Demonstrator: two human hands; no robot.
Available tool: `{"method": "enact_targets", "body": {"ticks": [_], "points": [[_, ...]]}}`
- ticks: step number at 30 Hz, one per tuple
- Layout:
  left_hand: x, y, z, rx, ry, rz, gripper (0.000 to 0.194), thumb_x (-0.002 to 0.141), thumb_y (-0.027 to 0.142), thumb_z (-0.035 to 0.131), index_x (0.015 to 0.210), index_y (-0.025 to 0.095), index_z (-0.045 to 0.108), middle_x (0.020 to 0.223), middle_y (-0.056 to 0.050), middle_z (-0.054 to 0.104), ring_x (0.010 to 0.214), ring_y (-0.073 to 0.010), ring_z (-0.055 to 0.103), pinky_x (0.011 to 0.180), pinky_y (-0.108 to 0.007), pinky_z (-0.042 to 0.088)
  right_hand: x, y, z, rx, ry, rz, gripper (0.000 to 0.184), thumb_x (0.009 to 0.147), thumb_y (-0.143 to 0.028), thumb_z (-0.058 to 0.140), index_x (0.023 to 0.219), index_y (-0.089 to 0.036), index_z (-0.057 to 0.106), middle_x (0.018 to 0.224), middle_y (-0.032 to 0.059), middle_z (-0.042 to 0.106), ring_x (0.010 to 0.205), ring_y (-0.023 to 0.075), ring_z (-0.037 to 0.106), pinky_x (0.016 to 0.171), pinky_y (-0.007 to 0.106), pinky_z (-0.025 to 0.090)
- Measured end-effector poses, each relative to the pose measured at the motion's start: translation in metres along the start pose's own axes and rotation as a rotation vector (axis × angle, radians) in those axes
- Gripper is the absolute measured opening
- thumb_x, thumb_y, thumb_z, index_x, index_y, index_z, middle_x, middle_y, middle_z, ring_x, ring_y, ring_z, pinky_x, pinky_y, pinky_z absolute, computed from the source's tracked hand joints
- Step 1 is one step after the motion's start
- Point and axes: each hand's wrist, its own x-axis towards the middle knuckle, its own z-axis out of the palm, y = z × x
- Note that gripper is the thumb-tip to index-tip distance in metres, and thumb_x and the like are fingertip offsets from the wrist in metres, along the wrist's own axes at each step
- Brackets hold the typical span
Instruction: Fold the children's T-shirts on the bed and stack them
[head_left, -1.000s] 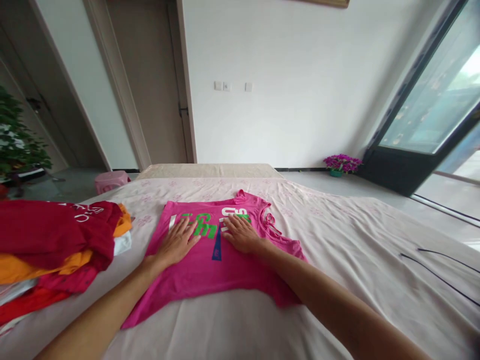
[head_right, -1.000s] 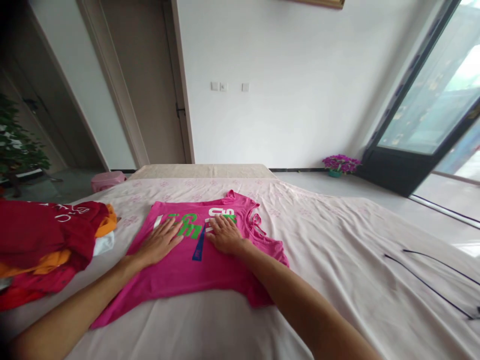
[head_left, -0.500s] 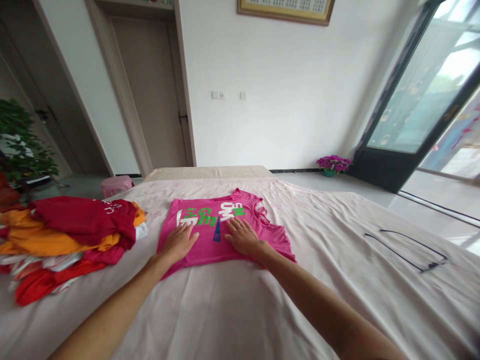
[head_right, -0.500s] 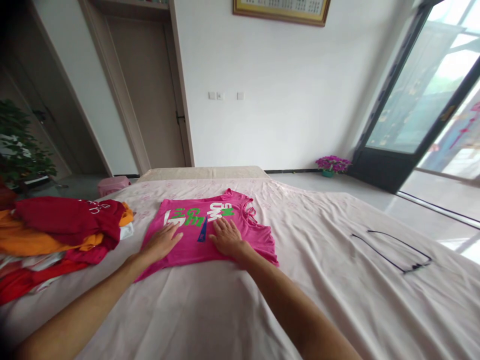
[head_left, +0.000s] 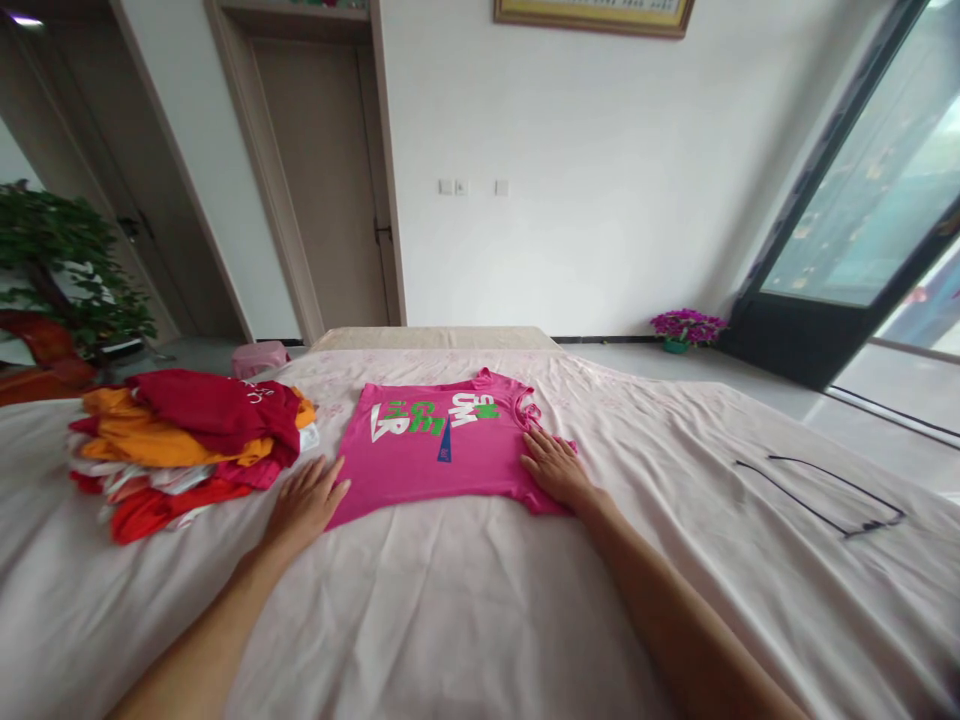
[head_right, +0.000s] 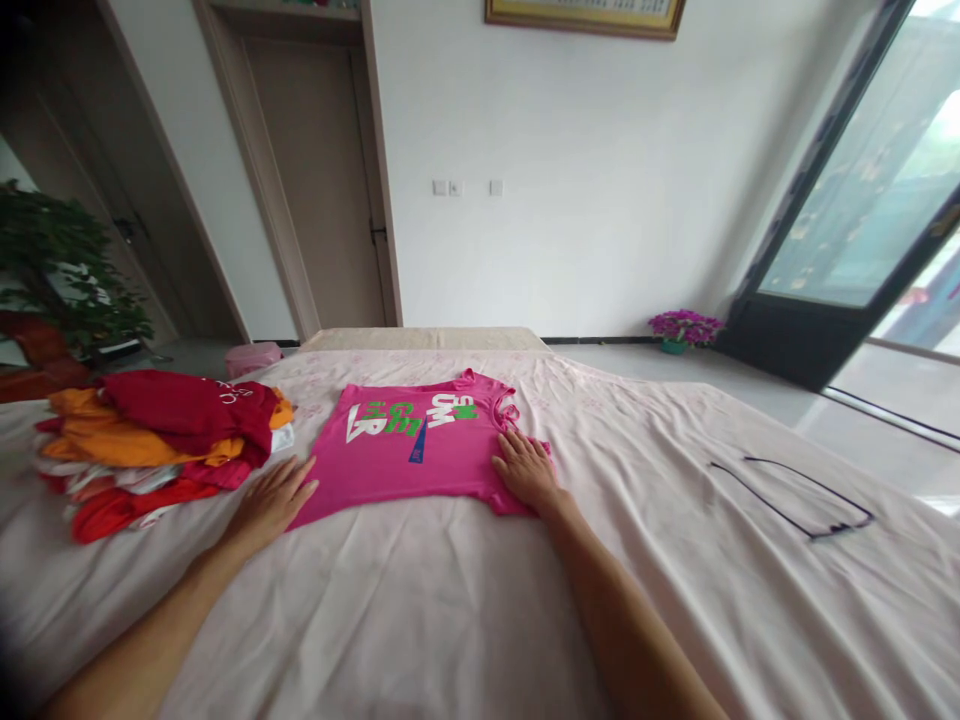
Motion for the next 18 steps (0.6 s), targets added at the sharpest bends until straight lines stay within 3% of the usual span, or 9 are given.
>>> {"method": "enact_targets", "body": {"ticks": [3, 6, 9, 11, 14, 18], "points": [[-0.002, 0.002, -0.012, -0.136, 0.136, -0.014, 0.047, 0.096, 0.042, 0.039, 0.129, 0.017, 0.062, 0.137, -0.014, 0.059, 0.133, -0.0278, 0.048, 0.113, -0.045, 0.037, 0.001, -0.001, 0.001, 0.011, 0.000, 0.001, 0.061, 0.102, -0.048, 0.025, 0.156, -0.019, 0.030, 0.162, 0.0064, 0.024, 0.150, 0.0225, 0.021, 0.121, 0.044, 0.014], [-0.005, 0.017, -0.028, -0.284, 0.205, 0.159, 0.043, 0.097, 0.041, 0.042, 0.129, 0.020, 0.060, 0.142, -0.012, 0.053, 0.138, -0.0261, 0.042, 0.116, -0.043, 0.035, 0.002, -0.001, 0.000, 0.017, 0.001, -0.006, 0.061, 0.102, -0.048, 0.026, 0.156, -0.019, 0.030, 0.162, 0.0061, 0.025, 0.150, 0.0224, 0.020, 0.121, 0.044, 0.014], [-0.010, 0.038, -0.041, -0.405, 0.081, 0.359, 0.035, 0.095, 0.041, 0.049, 0.123, 0.025, 0.063, 0.131, -0.008, 0.060, 0.126, -0.0212, 0.053, 0.108, -0.036, 0.043, 0.002, 0.000, 0.000, 0.020, 0.004, -0.005, 0.061, 0.102, -0.048, 0.026, 0.155, -0.019, 0.032, 0.162, 0.0064, 0.025, 0.150, 0.0230, 0.021, 0.121, 0.044, 0.015], [-0.013, 0.049, -0.044, -0.448, -0.021, 0.413, 0.027, 0.092, 0.041, 0.056, 0.112, 0.025, 0.065, 0.114, -0.005, 0.065, 0.110, -0.0187, 0.060, 0.098, -0.032, 0.047, 0.002, 0.001, 0.000, 0.024, 0.010, -0.004, 0.061, 0.102, -0.049, 0.026, 0.155, -0.018, 0.032, 0.162, 0.0073, 0.025, 0.150, 0.0230, 0.021, 0.121, 0.044, 0.015], [-0.014, 0.053, -0.044, -0.491, -0.109, 0.386, 0.017, 0.090, 0.038, 0.060, 0.097, 0.023, 0.064, 0.095, -0.003, 0.065, 0.092, -0.0168, 0.061, 0.084, -0.029, 0.048, 0.001, 0.000, -0.001, 0.026, 0.011, -0.012, 0.062, 0.102, -0.049, 0.026, 0.155, -0.017, 0.032, 0.162, 0.0079, 0.025, 0.150, 0.0229, 0.021, 0.121, 0.044, 0.015], [-0.009, 0.037, -0.040, -0.557, -0.201, 0.241, 0.012, 0.085, 0.033, 0.060, 0.083, 0.021, 0.058, 0.080, 0.001, 0.061, 0.074, -0.0139, 0.057, 0.070, -0.024, 0.045, 0.000, -0.002, -0.004, 0.017, 0.003, 0.014, 0.062, 0.102, -0.049, 0.026, 0.155, -0.017, 0.032, 0.162, 0.0068, 0.024, 0.150, 0.0222, 0.019, 0.122, 0.043, 0.015]]}}
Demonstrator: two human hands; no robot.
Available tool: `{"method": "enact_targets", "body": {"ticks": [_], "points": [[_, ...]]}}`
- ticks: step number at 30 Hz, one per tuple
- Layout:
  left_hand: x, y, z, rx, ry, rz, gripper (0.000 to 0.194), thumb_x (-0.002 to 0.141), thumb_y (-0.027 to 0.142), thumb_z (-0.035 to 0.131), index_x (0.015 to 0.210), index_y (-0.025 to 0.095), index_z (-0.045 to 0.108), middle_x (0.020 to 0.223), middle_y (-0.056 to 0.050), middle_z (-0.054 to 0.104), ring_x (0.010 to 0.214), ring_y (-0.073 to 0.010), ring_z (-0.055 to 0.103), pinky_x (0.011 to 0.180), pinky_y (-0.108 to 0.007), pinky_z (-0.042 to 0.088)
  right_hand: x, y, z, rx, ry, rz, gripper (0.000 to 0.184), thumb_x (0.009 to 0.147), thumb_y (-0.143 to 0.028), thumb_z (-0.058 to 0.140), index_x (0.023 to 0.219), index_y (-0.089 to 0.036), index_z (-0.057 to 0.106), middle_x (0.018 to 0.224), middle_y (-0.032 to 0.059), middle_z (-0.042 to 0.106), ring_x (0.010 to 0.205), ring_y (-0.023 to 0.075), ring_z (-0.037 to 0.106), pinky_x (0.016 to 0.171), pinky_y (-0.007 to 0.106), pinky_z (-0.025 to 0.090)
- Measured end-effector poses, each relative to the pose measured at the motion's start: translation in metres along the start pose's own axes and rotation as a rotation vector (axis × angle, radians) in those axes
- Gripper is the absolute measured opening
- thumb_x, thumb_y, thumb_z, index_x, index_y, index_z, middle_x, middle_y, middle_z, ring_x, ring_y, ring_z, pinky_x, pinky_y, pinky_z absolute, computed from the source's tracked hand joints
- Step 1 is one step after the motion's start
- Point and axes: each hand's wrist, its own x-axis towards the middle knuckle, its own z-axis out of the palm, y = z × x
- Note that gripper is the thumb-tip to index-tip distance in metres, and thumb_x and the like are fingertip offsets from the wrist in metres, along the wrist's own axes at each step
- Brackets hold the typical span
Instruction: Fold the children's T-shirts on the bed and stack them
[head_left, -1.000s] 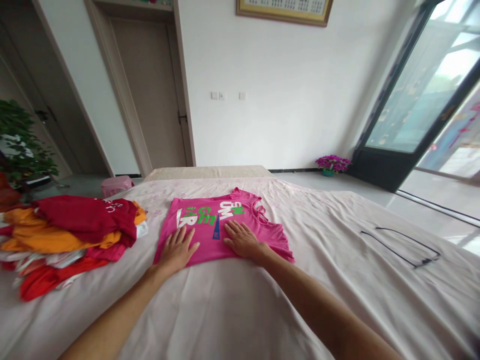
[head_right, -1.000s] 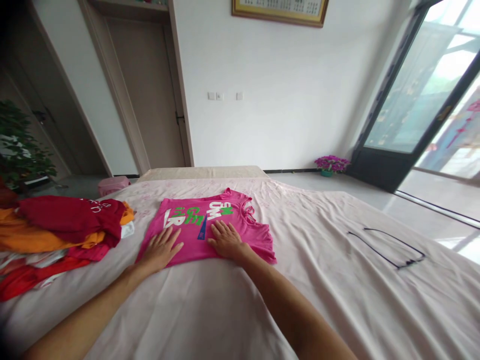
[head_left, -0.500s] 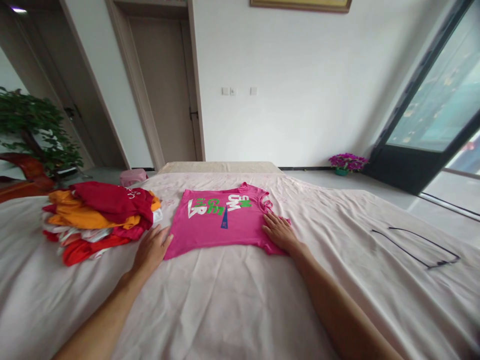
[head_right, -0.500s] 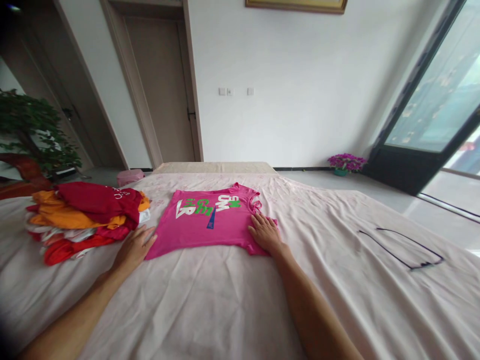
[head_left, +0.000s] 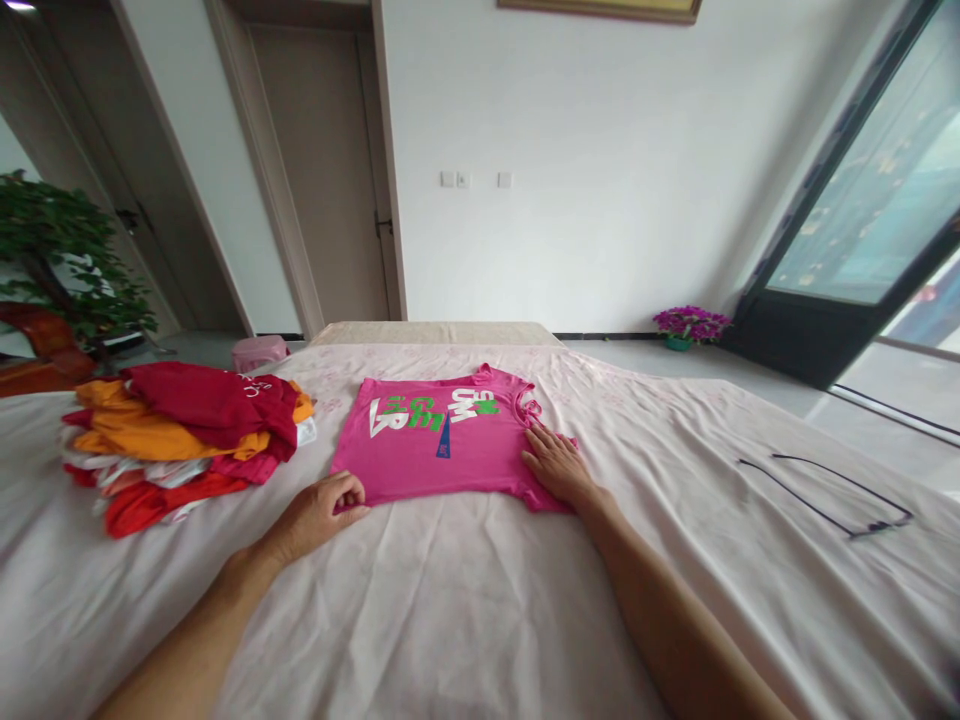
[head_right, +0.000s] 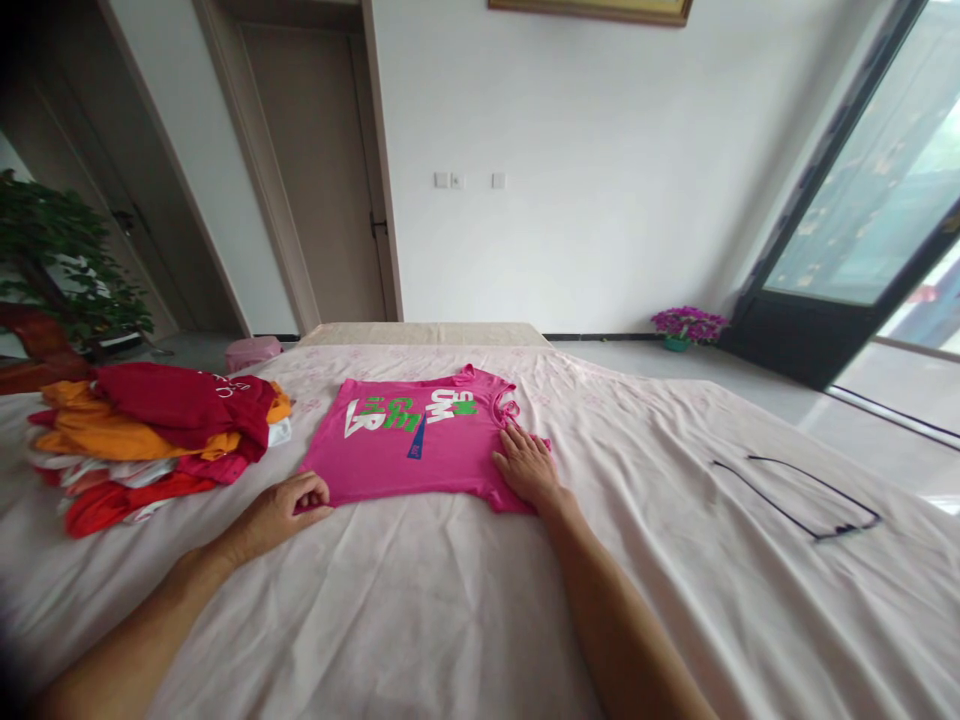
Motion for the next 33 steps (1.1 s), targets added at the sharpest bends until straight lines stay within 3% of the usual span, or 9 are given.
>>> {"method": "enact_targets", "body": {"ticks": [4, 7, 10, 14, 18, 21, 25, 29, 33], "points": [[-0.002, -0.022, -0.015, -0.076, -0.059, -0.149, 0.025, 0.083, 0.044, 0.060, 0.075, 0.020, 0.057, 0.069, 0.003, 0.057, 0.067, -0.0140, 0.054, 0.063, -0.023, 0.040, -0.001, 0.001, 0.000, -0.012, -0.018, 0.069, 0.061, 0.102, -0.048, 0.025, 0.156, -0.020, 0.028, 0.163, 0.0046, 0.023, 0.150, 0.0221, 0.019, 0.122, 0.045, 0.013], [-0.005, -0.033, -0.023, -0.150, -0.072, -0.223, 0.044, 0.091, 0.055, 0.043, 0.069, 0.019, 0.057, 0.064, 0.003, 0.057, 0.063, -0.0145, 0.053, 0.061, -0.024, 0.038, -0.001, 0.004, 0.002, -0.014, -0.014, 0.093, 0.060, 0.102, -0.047, 0.025, 0.156, -0.021, 0.028, 0.162, 0.0035, 0.025, 0.150, 0.0233, 0.020, 0.122, 0.046, 0.011], [-0.006, -0.031, -0.026, -0.163, 0.009, -0.278, 0.053, 0.095, 0.056, 0.031, 0.067, 0.020, 0.058, 0.061, 0.001, 0.058, 0.059, -0.0150, 0.052, 0.060, -0.025, 0.038, -0.002, 0.006, 0.002, -0.002, 0.022, 0.106, 0.059, 0.102, -0.046, 0.030, 0.154, -0.017, 0.034, 0.160, 0.0058, 0.031, 0.148, 0.0251, 0.025, 0.121, 0.047, 0.012], [-0.004, -0.006, -0.028, 0.000, 0.137, -0.119, 0.037, 0.091, 0.053, 0.048, 0.078, 0.021, 0.061, 0.081, -0.001, 0.065, 0.078, -0.0168, 0.060, 0.074, -0.026, 0.043, -0.007, 0.003, -0.015, 0.062, 0.174, 0.096, 0.050, 0.099, -0.040, 0.043, 0.144, -0.020, 0.050, 0.149, 0.0089, 0.049, 0.140, 0.0267, 0.039, 0.116, 0.045, 0.024], [-0.005, 0.019, -0.027, 0.164, 0.071, 0.059, 0.021, 0.081, 0.043, 0.067, 0.088, 0.024, 0.062, 0.093, 0.000, 0.065, 0.088, -0.0174, 0.060, 0.079, -0.026, 0.043, -0.015, -0.020, -0.042, 0.261, 0.208, -0.094, 0.028, 0.097, -0.039, 0.050, 0.107, -0.023, 0.071, 0.114, 0.0063, 0.070, 0.105, 0.0200, 0.062, 0.091, 0.031, 0.045], [-0.008, 0.024, -0.024, 0.243, 0.053, 0.099, 0.018, 0.079, 0.031, 0.067, 0.095, 0.025, 0.061, 0.096, 0.000, 0.065, 0.092, -0.0182, 0.060, 0.082, -0.028, 0.043, -0.023, -0.047, -0.053, 0.341, 0.124, -0.295, 0.020, 0.091, -0.039, 0.061, 0.092, -0.023, 0.072, 0.095, 0.0034, 0.071, 0.088, 0.0167, 0.063, 0.077, 0.026, 0.044], [-0.009, 0.016, -0.023, 0.291, 0.078, 0.078, 0.019, 0.077, 0.010, 0.055, 0.088, 0.024, 0.059, 0.092, 0.000, 0.065, 0.091, -0.0185, 0.060, 0.083, -0.030, 0.042, -0.031, -0.074, -0.053, 0.252, 0.064, -0.436, 0.013, 0.086, -0.034, 0.068, 0.089, -0.022, 0.072, 0.090, 0.0039, 0.069, 0.088, 0.0180, 0.060, 0.076, 0.026, 0.041], [-0.008, 0.010, -0.025, 0.308, 0.111, 0.054, 0.025, 0.071, 0.003, 0.048, 0.082, 0.024, 0.056, 0.087, -0.001, 0.063, 0.089, -0.0186, 0.059, 0.079, -0.029, 0.042, -0.030, -0.077, -0.044, 0.248, 0.052, -0.374, 0.017, 0.095, -0.024, 0.053, 0.089, -0.020, 0.069, 0.091, 0.0038, 0.069, 0.085, 0.0157, 0.060, 0.075, 0.025, 0.040], [-0.009, 0.009, -0.026, 0.298, 0.147, 0.054, 0.030, 0.066, 0.000, 0.045, 0.081, 0.024, 0.055, 0.088, -0.001, 0.061, 0.091, -0.0189, 0.058, 0.079, -0.028, 0.042, -0.025, -0.070, -0.034, 0.328, 0.063, -0.293, 0.016, 0.096, -0.023, 0.051, 0.096, -0.020, 0.067, 0.095, 0.0037, 0.069, 0.087, 0.0154, 0.061, 0.076, 0.024, 0.040]]}}
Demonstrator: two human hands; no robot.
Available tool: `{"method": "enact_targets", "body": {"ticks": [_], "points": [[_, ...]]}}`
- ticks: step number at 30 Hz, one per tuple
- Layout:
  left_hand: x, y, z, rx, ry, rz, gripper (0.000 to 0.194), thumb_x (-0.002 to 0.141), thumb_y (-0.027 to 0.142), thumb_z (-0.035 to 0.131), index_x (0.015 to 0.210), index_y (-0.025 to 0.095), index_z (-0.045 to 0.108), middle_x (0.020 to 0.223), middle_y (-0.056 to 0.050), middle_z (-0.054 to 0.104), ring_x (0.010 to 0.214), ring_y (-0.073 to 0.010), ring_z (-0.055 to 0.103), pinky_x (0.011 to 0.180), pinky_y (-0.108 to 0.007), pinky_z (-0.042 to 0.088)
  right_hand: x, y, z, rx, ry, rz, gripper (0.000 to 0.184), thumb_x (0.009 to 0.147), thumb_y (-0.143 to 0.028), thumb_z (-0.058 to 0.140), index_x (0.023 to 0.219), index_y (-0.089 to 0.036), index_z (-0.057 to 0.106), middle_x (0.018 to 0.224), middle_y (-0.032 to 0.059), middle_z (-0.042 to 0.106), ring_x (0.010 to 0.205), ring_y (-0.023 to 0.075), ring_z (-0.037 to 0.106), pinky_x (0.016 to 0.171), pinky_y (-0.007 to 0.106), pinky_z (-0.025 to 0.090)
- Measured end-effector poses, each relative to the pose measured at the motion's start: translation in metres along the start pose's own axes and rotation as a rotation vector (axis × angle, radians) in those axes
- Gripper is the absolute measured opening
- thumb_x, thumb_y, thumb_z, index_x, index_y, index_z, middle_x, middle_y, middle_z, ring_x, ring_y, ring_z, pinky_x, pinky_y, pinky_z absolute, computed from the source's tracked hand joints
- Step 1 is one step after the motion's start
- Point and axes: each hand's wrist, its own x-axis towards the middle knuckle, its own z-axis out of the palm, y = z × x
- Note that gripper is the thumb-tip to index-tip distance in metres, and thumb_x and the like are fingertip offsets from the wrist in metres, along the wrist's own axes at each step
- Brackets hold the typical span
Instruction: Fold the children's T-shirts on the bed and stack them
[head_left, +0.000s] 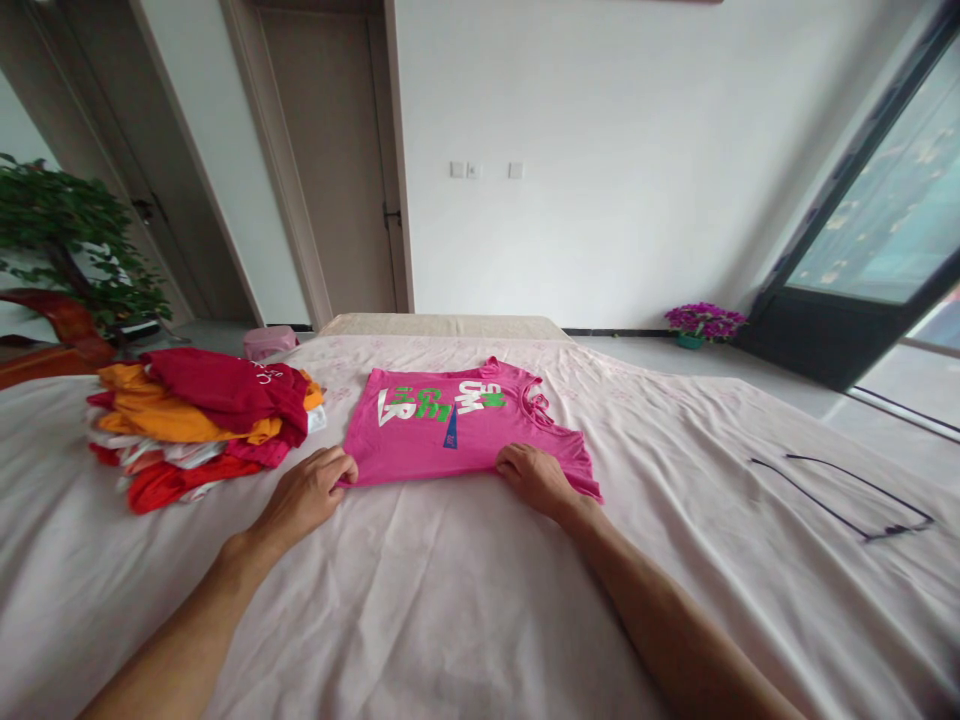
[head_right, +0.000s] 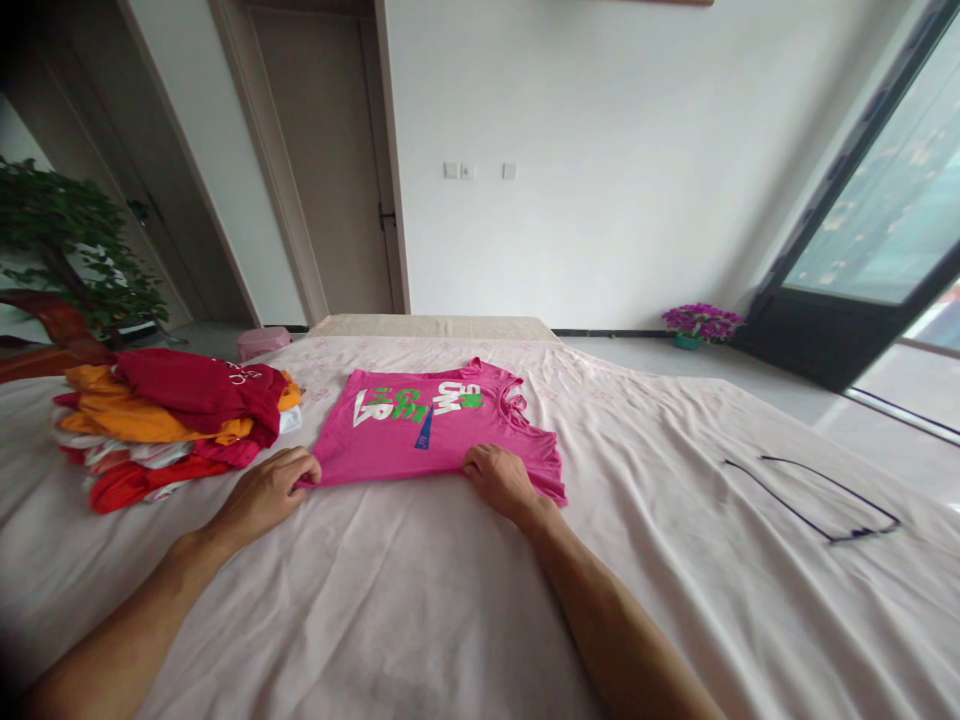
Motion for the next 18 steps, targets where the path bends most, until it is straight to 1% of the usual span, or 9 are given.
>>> {"method": "enact_targets", "body": {"ticks": [3, 6, 9, 11, 13, 15, 17, 18], "points": [[-0.001, 0.000, 0.000, -0.035, -0.038, 0.008, 0.033, 0.065, 0.000, 0.044, 0.084, 0.024, 0.055, 0.090, -0.001, 0.061, 0.092, -0.0181, 0.058, 0.079, -0.028, 0.042, 0.000, 0.004, 0.002, 0.017, -0.001, -0.045, 0.017, 0.096, -0.023, 0.051, 0.095, -0.019, 0.067, 0.094, 0.0043, 0.069, 0.086, 0.0154, 0.060, 0.078, 0.024, 0.040], [-0.002, 0.001, -0.001, -0.008, -0.088, -0.003, 0.029, 0.065, 0.001, 0.044, 0.079, 0.023, 0.054, 0.085, -0.001, 0.060, 0.087, -0.0181, 0.058, 0.077, -0.028, 0.041, -0.002, 0.003, 0.001, 0.011, -0.003, -0.135, 0.019, 0.096, -0.022, 0.050, 0.095, -0.019, 0.069, 0.092, 0.0048, 0.069, 0.086, 0.0159, 0.059, 0.080, 0.026, 0.041], [-0.001, 0.004, -0.004, 0.030, -0.139, -0.022, 0.026, 0.065, 0.001, 0.043, 0.073, 0.023, 0.055, 0.080, -0.001, 0.062, 0.081, -0.0183, 0.057, 0.074, -0.029, 0.039, -0.005, 0.002, -0.001, 0.002, -0.027, -0.227, 0.021, 0.091, -0.017, 0.053, 0.098, -0.021, 0.072, 0.094, 0.0044, 0.070, 0.090, 0.0168, 0.060, 0.084, 0.027, 0.042], [-0.002, 0.004, -0.007, 0.030, -0.184, -0.037, 0.027, 0.064, 0.001, 0.043, 0.073, 0.022, 0.057, 0.078, -0.001, 0.064, 0.079, -0.0181, 0.057, 0.073, -0.028, 0.038, -0.007, 0.002, -0.003, 0.009, -0.047, -0.250, 0.024, 0.086, -0.013, 0.054, 0.098, -0.022, 0.072, 0.094, 0.0037, 0.070, 0.091, 0.0167, 0.061, 0.086, 0.028, 0.042], [-0.005, -0.001, -0.010, -0.001, -0.250, -0.074, 0.026, 0.064, 0.003, 0.045, 0.072, 0.023, 0.060, 0.079, 0.000, 0.066, 0.078, -0.0176, 0.059, 0.072, -0.028, 0.038, -0.007, 0.003, -0.004, 0.019, -0.044, -0.226, 0.023, 0.086, -0.014, 0.054, 0.096, -0.022, 0.073, 0.093, 0.0036, 0.071, 0.089, 0.0165, 0.062, 0.085, 0.027, 0.044], [-0.007, -0.010, -0.013, -0.071, -0.336, -0.143, 0.024, 0.066, 0.008, 0.047, 0.073, 0.023, 0.064, 0.080, 0.000, 0.068, 0.077, -0.0171, 0.061, 0.071, -0.026, 0.039, -0.005, 0.004, -0.005, 0.012, 0.005, -0.155, 0.023, 0.092, -0.022, 0.052, 0.103, -0.022, 0.073, 0.100, 0.0055, 0.071, 0.094, 0.0180, 0.063, 0.087, 0.029, 0.045], [-0.008, -0.019, -0.014, -0.134, -0.386, -0.243, 0.021, 0.071, 0.013, 0.048, 0.074, 0.023, 0.066, 0.080, 0.001, 0.070, 0.077, -0.0169, 0.064, 0.070, -0.025, 0.041, -0.003, 0.005, -0.005, -0.017, 0.054, -0.078, 0.034, 0.098, -0.034, 0.047, 0.123, -0.022, 0.067, 0.120, 0.0092, 0.068, 0.111, 0.0218, 0.060, 0.096, 0.034, 0.045], [-0.006, -0.022, -0.015, -0.141, -0.368, -0.299, 0.020, 0.073, 0.016, 0.048, 0.075, 0.023, 0.066, 0.080, 0.001, 0.071, 0.077, -0.0171, 0.065, 0.070, -0.026, 0.043, -0.002, 0.005, -0.005, -0.037, 0.056, -0.050, 0.041, 0.100, -0.039, 0.043, 0.134, -0.023, 0.061, 0.133, 0.0107, 0.062, 0.123, 0.0241, 0.055, 0.102, 0.037, 0.042]]}}
